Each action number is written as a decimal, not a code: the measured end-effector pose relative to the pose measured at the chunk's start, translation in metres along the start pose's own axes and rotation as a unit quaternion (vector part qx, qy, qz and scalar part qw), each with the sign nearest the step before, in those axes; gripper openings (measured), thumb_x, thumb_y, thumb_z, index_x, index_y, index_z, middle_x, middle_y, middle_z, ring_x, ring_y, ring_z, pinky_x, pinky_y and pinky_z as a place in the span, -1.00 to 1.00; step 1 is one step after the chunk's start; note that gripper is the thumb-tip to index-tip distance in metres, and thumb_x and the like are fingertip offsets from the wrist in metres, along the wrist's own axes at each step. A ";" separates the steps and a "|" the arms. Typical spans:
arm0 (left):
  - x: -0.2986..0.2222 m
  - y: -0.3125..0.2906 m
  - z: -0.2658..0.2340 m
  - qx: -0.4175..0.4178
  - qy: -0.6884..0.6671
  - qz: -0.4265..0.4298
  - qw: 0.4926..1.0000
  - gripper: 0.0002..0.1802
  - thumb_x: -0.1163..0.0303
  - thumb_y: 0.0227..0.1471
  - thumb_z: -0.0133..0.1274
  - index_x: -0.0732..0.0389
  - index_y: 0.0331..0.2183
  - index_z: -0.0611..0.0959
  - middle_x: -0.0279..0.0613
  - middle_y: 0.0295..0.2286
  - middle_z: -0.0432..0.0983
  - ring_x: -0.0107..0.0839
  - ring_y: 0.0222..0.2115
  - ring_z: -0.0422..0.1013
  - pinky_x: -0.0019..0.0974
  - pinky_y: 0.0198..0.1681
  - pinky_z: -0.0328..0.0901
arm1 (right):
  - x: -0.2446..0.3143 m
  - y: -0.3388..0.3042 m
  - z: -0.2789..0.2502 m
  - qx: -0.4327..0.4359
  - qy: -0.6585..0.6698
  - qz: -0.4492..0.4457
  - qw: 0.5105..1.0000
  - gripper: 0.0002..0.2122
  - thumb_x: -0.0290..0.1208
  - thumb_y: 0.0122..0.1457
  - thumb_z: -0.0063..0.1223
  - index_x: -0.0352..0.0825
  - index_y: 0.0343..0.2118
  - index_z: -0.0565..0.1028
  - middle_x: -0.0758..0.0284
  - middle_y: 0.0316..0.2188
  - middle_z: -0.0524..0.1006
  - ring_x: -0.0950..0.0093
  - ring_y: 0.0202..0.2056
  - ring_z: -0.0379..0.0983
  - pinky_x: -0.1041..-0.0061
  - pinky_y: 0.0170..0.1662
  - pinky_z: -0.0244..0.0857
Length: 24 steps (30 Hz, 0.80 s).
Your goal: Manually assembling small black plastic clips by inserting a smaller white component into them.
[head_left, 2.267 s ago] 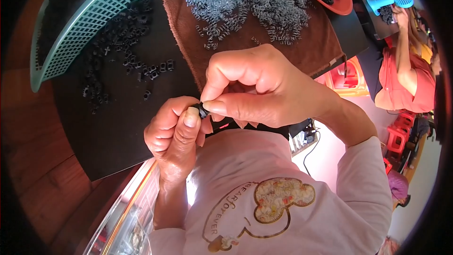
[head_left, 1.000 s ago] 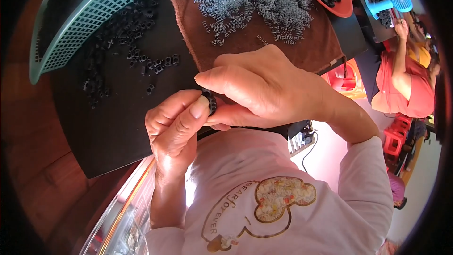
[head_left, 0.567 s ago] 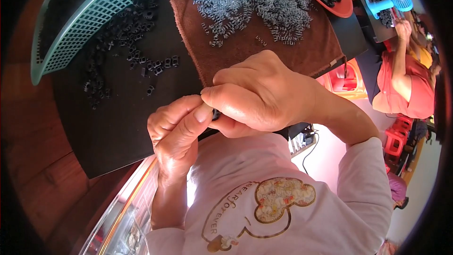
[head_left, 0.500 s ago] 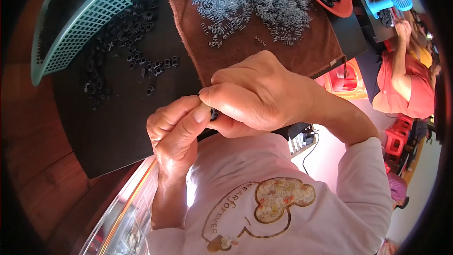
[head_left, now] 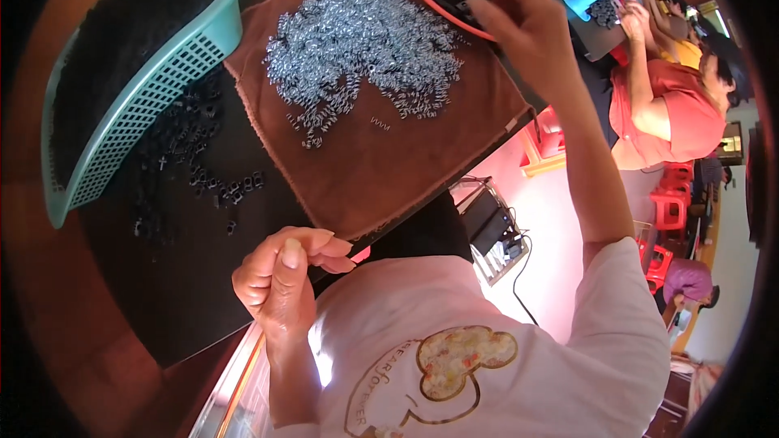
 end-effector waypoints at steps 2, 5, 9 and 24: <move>0.000 0.001 0.003 0.002 0.002 0.005 1.000 -0.60 0.25 0.23 0.00 0.49 -0.33 0.62 0.09 -0.50 0.59 -0.27 -0.59 0.52 -0.29 -0.51 0.46 | -0.035 0.012 -0.012 0.025 -0.063 0.021 0.997 -0.67 -0.41 0.19 0.15 -0.41 -0.01 0.46 0.47 -0.48 0.45 0.72 -0.45 0.31 0.67 -0.39 0.23; -0.001 0.001 0.003 0.000 0.004 0.004 1.000 -0.60 0.25 0.24 -0.01 0.48 -0.33 0.63 0.07 -0.50 0.59 -0.28 -0.59 0.53 -0.30 -0.50 0.46 | -0.065 0.021 -0.015 0.060 -0.096 0.034 0.993 -0.64 -0.38 0.12 0.17 -0.47 -0.06 0.48 0.27 -0.46 0.55 0.55 -0.41 0.47 0.51 -0.31 0.33; -0.002 -0.002 0.000 -0.007 0.008 -0.008 1.000 -0.64 0.28 0.25 -0.02 0.45 -0.33 0.64 0.00 -0.48 0.60 -0.33 -0.55 0.54 -0.34 -0.45 0.46 | -0.056 0.021 -0.004 0.070 -0.091 0.037 0.993 -0.66 -0.37 0.15 0.15 -0.46 -0.08 0.48 0.29 -0.47 0.55 0.55 -0.42 0.46 0.52 -0.32 0.33; -0.011 -0.006 0.003 0.057 0.107 0.059 0.991 -0.79 0.45 0.17 0.08 0.36 -0.48 0.59 -0.20 -0.59 0.49 -0.45 -0.61 0.41 -0.39 -0.52 0.29 | 0.174 -0.030 0.154 0.210 0.054 -0.321 0.922 -0.81 -0.39 0.07 0.19 -0.24 -0.24 0.51 0.33 -0.30 0.44 0.33 -0.35 0.50 0.34 -0.41 0.43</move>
Point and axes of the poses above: each hand's wrist, its own y-axis towards the middle knuckle, its own z-axis out of the palm, x = y × z, the point moved 8 cm from there along y, towards the middle knuckle
